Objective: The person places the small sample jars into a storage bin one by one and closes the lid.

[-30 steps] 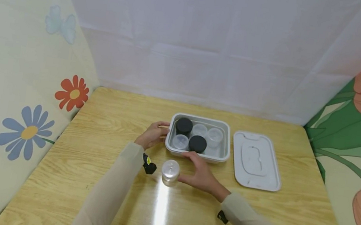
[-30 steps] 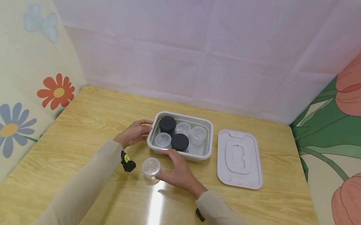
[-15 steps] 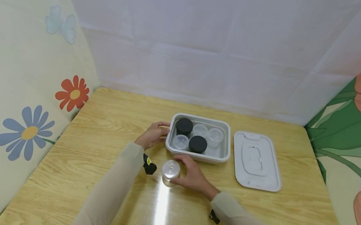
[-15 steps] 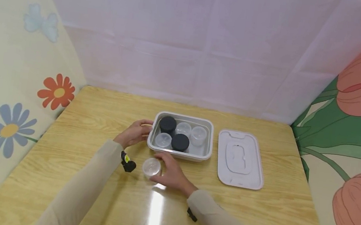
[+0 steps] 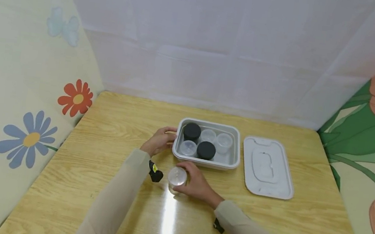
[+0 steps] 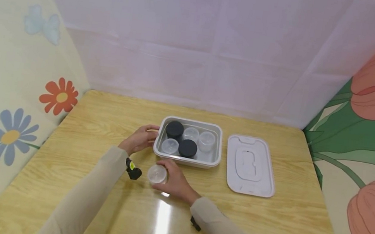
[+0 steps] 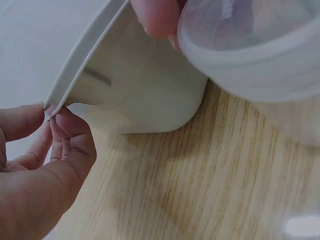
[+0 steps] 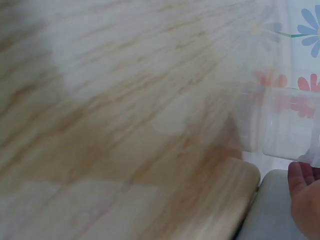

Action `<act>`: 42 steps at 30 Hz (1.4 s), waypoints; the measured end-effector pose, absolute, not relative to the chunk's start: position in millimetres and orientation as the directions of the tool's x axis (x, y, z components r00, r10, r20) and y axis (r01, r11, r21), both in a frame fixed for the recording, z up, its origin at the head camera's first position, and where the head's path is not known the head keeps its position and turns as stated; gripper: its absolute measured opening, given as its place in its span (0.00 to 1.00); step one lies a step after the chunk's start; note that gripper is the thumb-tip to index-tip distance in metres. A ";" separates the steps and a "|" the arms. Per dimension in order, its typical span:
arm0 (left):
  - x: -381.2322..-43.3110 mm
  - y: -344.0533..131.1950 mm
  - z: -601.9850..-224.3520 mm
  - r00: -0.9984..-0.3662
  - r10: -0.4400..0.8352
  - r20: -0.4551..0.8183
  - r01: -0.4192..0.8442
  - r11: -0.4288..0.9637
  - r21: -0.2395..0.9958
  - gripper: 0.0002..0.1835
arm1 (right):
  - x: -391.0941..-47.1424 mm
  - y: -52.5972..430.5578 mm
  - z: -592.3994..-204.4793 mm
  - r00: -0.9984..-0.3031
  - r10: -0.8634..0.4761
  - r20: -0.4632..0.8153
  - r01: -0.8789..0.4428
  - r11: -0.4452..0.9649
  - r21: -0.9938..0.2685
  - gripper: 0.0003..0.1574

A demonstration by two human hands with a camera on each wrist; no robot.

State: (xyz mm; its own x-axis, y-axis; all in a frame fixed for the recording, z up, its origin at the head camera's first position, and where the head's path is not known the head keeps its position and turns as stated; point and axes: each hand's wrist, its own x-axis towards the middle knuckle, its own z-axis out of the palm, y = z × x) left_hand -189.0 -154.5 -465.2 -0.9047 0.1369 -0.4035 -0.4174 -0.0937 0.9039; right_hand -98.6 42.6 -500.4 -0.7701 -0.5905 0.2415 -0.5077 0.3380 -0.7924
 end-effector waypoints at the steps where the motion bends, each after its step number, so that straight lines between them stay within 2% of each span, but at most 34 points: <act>1: -188.9 -154.6 -465.0 -0.905 0.137 -0.404 -0.418 -0.095 0.904 0.24 | -98.4 43.2 -499.0 -0.767 -0.593 0.244 -0.512 0.337 -0.790 0.43; 9: -191.0 -157.3 -463.1 -0.905 0.132 -0.404 -0.417 -0.087 0.905 0.23 | -98.0 60.2 -476.7 -0.753 -0.612 0.243 -0.497 0.286 -0.819 0.41; 16: -193.0 -159.6 -464.1 -0.900 0.131 -0.416 -0.427 -0.073 0.901 0.23 | -102.7 88.1 -448.5 -0.751 -0.580 0.315 -0.536 0.259 -0.803 0.41; 21: -193.1 -161.2 -465.5 -0.897 0.124 -0.424 -0.434 -0.061 0.899 0.23 | -111.5 109.5 -430.0 -0.784 -0.543 0.303 -0.501 0.264 -0.824 0.41; 26: -193.8 -162.2 -466.8 -0.897 0.123 -0.425 -0.435 -0.062 0.898 0.22 | -128.1 127.5 -419.9 -0.846 -0.455 0.278 -0.429 0.272 -0.861 0.41; 34: -190.7 -159.2 -465.5 -0.895 0.135 -0.424 -0.433 -0.046 0.900 0.23 | -155.3 150.1 -430.8 -0.911 -0.356 0.210 -0.336 0.341 -0.878 0.41; 42: -190.2 -156.9 -465.5 -0.898 0.145 -0.416 -0.427 -0.053 0.903 0.23 | -163.1 156.3 -436.2 -0.930 -0.312 0.192 -0.301 0.354 -0.886 0.39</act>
State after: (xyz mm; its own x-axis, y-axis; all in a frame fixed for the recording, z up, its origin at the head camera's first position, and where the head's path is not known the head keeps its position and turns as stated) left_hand -190.2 -156.9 -465.5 -0.8976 0.1448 -0.4163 -0.4272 -0.0531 0.9026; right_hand -163.1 156.3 -436.2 -0.9304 -0.3123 0.1917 -0.3012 0.3535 -0.8856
